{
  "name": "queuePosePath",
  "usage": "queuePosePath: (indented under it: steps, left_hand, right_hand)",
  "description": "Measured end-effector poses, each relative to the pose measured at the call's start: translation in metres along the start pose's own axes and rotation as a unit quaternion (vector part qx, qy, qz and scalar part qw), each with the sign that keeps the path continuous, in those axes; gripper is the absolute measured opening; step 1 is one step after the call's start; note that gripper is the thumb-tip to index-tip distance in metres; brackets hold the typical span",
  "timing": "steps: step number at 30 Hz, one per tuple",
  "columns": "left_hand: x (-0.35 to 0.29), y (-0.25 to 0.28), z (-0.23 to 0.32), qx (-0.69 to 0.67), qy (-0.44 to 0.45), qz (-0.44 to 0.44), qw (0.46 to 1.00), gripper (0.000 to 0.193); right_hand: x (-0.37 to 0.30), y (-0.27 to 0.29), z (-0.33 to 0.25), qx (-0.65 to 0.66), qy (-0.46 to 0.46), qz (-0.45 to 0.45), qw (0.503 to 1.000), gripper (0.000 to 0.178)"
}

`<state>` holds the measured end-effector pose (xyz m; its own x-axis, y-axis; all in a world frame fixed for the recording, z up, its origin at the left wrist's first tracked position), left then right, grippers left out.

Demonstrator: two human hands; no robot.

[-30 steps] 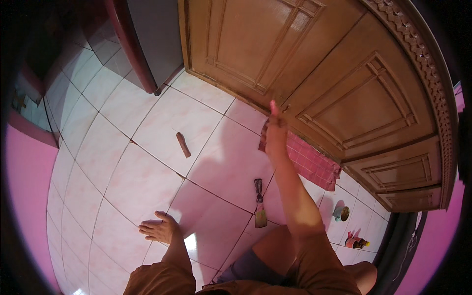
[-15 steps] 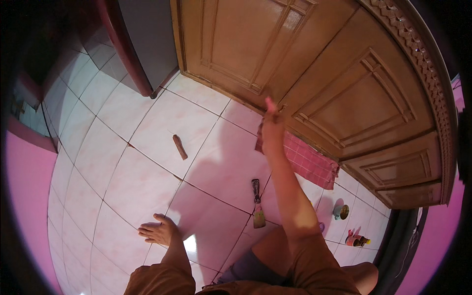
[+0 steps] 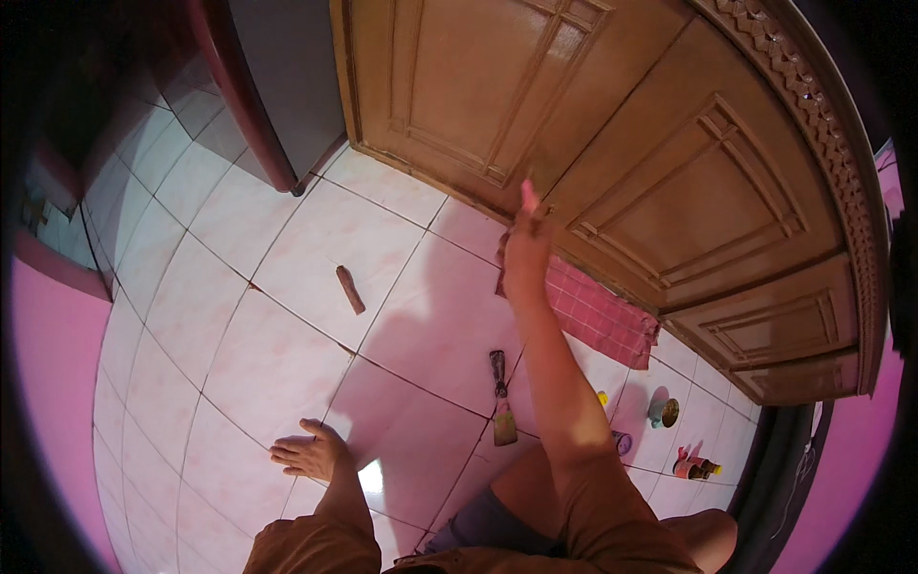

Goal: The person applies a liquid from a container to the bottom trim of a wooden cabinet using a paintbrush while sitting on the floor.

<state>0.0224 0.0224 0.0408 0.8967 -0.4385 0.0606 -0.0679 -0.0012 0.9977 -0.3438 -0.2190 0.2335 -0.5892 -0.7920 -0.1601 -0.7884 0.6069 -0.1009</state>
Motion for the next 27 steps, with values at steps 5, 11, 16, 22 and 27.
queuePosePath:
  steps: [5, 11, 16, 22, 27]
  left_hand:
    - [-0.004, -0.002, 0.006, -0.004, -0.012, 0.018, 1.0, 0.087]
    - [0.0, -0.005, -0.001, -0.007, -0.017, 0.022, 1.0, 0.088]
    - [-0.004, 0.002, 0.005, 0.0, -0.006, 0.001, 1.0, 0.087]
    - [-0.007, -0.001, 0.01, -0.002, -0.013, 0.009, 1.0, 0.087]
    - [-0.003, -0.004, 0.001, 0.001, -0.013, 0.027, 1.0, 0.086]
  right_hand:
    - [0.036, 0.015, 0.047, 0.044, -0.128, -0.011, 0.991, 0.029]
    - [0.023, -0.006, -0.033, 0.069, 0.126, 0.02, 0.989, 0.021]
    - [0.039, 0.019, 0.008, -0.105, 0.272, 0.092, 0.952, 0.022]
    - [0.061, 0.039, 0.066, -0.196, 0.259, 0.111, 0.939, 0.023]
    - [0.022, 0.028, 0.076, 0.095, -0.158, 0.059, 0.981, 0.021]
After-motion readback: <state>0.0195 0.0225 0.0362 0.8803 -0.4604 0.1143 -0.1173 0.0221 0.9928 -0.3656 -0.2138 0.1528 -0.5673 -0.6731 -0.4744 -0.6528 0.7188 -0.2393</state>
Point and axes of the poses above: each hand's wrist, its own x-axis towards the middle knuckle, its own y-axis out of the back of the hand, z = x × y, the point moved 2 cm from there along x, towards the middle knuckle, and after that the axes turned 2 degrees about -y, right-handed, at the moved point
